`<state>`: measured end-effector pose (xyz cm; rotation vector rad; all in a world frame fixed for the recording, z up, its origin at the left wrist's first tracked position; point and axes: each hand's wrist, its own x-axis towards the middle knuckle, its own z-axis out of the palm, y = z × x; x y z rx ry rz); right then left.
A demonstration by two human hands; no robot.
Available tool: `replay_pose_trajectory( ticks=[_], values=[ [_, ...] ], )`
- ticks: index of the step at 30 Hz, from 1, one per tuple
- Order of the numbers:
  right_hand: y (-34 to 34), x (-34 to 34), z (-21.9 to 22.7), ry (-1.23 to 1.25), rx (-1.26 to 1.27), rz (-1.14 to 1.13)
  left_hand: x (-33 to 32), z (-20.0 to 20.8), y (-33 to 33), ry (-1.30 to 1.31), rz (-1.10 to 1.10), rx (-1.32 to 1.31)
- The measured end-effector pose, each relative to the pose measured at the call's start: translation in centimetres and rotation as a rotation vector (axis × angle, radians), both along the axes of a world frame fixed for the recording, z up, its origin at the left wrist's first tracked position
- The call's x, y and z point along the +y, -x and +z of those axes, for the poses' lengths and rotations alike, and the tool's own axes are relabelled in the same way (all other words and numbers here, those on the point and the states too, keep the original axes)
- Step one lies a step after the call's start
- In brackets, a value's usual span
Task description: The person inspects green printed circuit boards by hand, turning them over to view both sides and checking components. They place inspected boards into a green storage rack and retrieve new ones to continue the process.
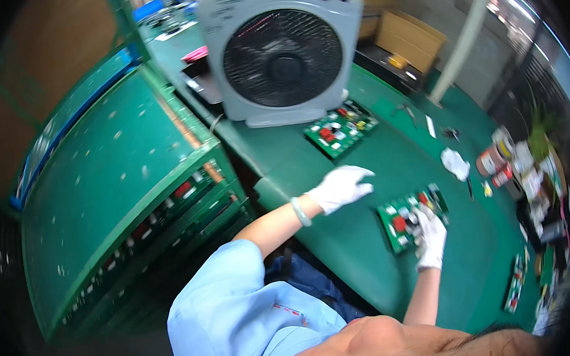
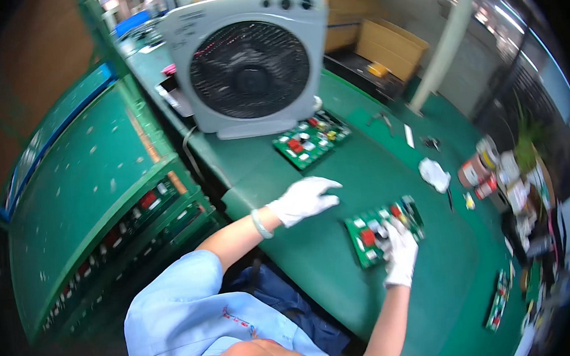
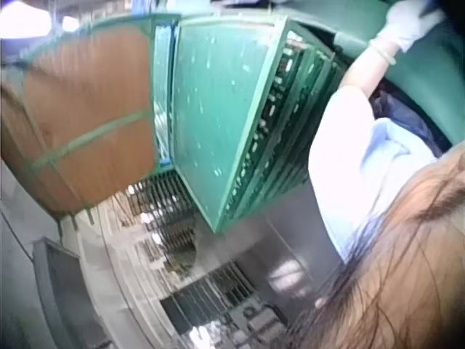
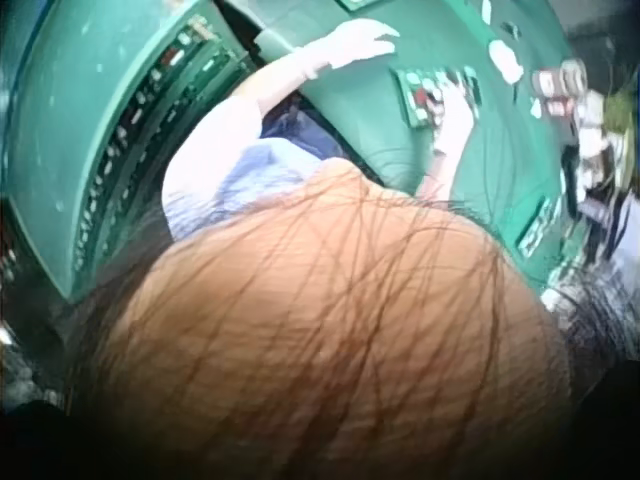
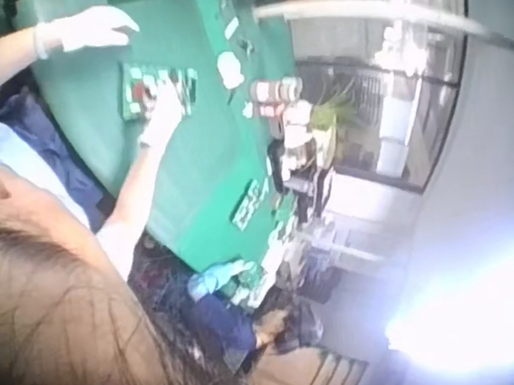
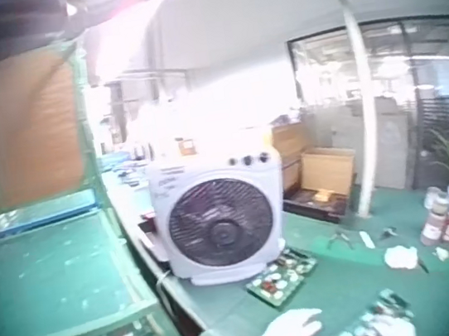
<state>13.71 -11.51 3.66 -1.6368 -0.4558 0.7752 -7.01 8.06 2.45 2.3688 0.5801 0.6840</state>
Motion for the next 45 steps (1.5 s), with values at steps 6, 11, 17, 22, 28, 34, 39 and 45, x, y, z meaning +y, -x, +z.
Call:
replay_pose_trajectory(
  ticks=[6,11,17,22,28,34,39,45],
  values=[
    [-1.7,-0.9,-1.9,-0.238,-0.185,-0.205,0.2,-2.1,-1.6,-0.23,-0.066,-0.15],
    [-5.6,-5.2,-4.8,-0.459,-0.061,-0.52,-4.9,1.1,-6.9,-0.128,-0.079,-0.213],
    [-6.3,-5.7,-6.2,-0.453,0.025,-0.435,-6.1,-2.4,-11.8,-0.401,0.151,-0.117],
    [-5.1,-5.7,-4.1,-0.358,0.104,-0.466,-3.5,-3.6,-14.1,-0.43,0.289,-0.095],
    [-5.1,-6.0,-3.0,-0.315,0.139,-0.441,3.6,-3.7,-12.9,-0.5,0.369,-0.06],
    [-4.9,-6.3,-2.2,-0.273,0.145,-0.42,5.9,-4.2,-11.9,-0.54,0.441,-0.13],
    [-5.0,-6.0,-2.6,-0.275,0.123,-0.426,6.8,-4.6,-10.8,-0.51,0.463,-0.158],
    [-5.3,-6.0,-3.1,-0.264,0.113,-0.418,5.8,-3.1,-10.6,-0.571,0.559,-0.085]
  ],
)
